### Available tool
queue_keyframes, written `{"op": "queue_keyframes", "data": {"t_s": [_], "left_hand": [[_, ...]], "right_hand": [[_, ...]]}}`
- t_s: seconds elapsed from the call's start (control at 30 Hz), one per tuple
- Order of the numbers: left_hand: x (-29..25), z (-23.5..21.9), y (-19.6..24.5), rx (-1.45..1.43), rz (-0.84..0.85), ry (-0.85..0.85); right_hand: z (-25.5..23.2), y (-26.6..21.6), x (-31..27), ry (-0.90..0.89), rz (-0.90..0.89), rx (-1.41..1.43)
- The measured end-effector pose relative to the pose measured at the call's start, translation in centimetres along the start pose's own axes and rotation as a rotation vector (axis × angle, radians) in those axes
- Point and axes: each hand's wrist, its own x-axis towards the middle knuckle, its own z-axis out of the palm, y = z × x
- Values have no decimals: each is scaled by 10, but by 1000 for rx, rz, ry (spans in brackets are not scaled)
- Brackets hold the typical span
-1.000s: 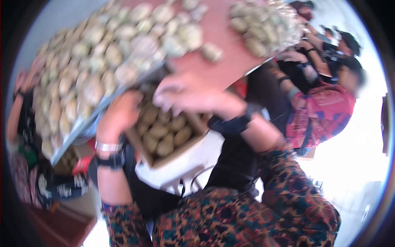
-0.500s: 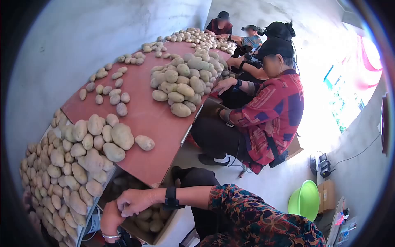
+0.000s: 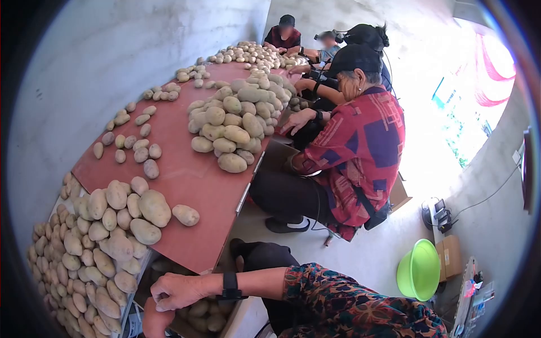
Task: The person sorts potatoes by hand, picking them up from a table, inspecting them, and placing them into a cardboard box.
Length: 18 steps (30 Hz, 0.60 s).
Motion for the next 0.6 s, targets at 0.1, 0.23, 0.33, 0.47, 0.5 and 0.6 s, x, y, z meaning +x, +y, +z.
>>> {"op": "queue_keyframes", "data": {"t_s": [0.1,0.23,0.33,0.47,0.5,0.6], "left_hand": [[-1,-2,-3,-23,15,-31],[-3,-5,-1,-73,26,-42],[-3,-7,4,-50,30,-10],[-7,-12,11,-16,45,-19],[-7,-12,10,-16,39,-18],[-7,-10,9,6,43,-15]], "right_hand": [[2,0,-1,-5,-41,-26],[3,-2,-2,-5,-30,17],[1,-1,-1,-21,-21,24],[2,-1,-1,-19,-45,13],[2,-2,-1,-21,-32,14],[0,-5,-1,-21,-26,2]]}}
